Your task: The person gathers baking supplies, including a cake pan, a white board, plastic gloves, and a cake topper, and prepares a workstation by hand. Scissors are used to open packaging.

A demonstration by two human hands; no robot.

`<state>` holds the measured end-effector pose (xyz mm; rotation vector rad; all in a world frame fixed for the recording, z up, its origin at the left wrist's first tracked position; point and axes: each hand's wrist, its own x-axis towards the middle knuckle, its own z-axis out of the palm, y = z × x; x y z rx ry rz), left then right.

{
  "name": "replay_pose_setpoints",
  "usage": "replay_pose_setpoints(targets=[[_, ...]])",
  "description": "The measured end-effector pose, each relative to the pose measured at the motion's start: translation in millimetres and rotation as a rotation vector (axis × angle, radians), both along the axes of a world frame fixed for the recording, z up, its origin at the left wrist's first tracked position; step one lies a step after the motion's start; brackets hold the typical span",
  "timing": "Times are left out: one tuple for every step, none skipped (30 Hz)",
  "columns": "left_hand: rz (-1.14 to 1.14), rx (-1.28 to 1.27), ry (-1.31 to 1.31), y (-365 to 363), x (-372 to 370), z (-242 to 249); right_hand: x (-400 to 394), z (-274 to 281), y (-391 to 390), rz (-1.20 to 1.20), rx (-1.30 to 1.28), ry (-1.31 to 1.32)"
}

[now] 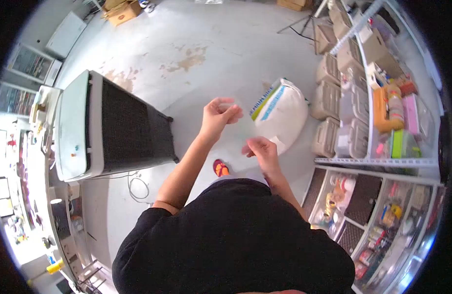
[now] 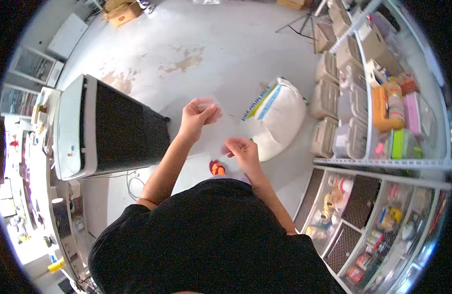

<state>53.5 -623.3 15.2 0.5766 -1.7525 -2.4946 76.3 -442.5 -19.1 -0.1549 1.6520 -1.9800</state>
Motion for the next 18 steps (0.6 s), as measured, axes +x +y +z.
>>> replay_pose_setpoints(targets=[[0.020,-0.012,0.001,-20.8,-5.0,2.1,-6.8,3.9,-21.3,0.020,-0.012,0.001],[0.099,0.052,0.012,-41.4,-11.1,2.8,-15.5,6.7,-40.1,0.010,0.018,0.006],[0.179,0.119,0.032,-61.7,-18.9,3.1,-27.0,8.3,-56.8,0.001,0.050,0.017],[0.207,0.113,0.049,-84.2,-28.8,2.3,-40.1,2.9,-68.5,-0.028,0.053,0.156],[0.329,0.181,0.060,-108.3,-38.9,0.4,-55.4,-0.3,-79.4,-0.054,0.142,0.320],[0.458,0.253,0.072,-133.3,-48.2,-3.0,-71.4,2.5,-90.4,-0.056,0.200,0.475],[0.507,0.249,0.093,-155.7,-57.0,-9.5,-86.2,6.9,-105.4,-0.054,0.175,0.506],[0.524,0.289,0.114,-176.0,-66.4,-18.5,-101.3,7.5,-121.3,-0.054,0.197,0.495],[0.535,0.328,0.131,-193.9,-76.3,-25.5,-115.9,6.9,-138.7,-0.060,0.222,0.480],[0.577,0.351,0.098,-211.9,-88.1,-29.2,-130.4,7.2,-160.9,-0.029,0.210,0.482],[0.603,0.345,0.103,-233.2,-99.8,-32.9,-147.0,7.3,-183.2,-0.057,0.173,0.467],[0.625,0.325,0.098,-255.0,-114.5,-36.6,-166.3,6.2,-207.3,-0.090,0.136,0.453],[0.645,0.308,0.094,-276.0,-131.1,-41.7,-185.9,2.7,-233.8,-0.071,0.128,0.458],[0.611,0.157,0.043,-299.3,-147.9,-53.6,-206.9,-1.1,-260.4,-0.160,0.039,0.473],[0.634,0.156,0.052,-320.3,-165.9,-49.7,-232.1,-3.7,-288.0,-0.245,-0.048,0.484],[0.639,0.208,-0.026,-339.3,-186.0,-42.7,-264.3,-1.7,-312.3,-0.222,-0.059,0.491],[0.635,0.255,-0.104,-363.7,-208.0,-31.7,-299.9,3.6,-342.3,-0.149,0.001,0.908],[0.460,0.541,-0.013,-383.3,-222.0,-16.8,-328.4,9.8,-368.6,-0.072,0.071,1.315]])
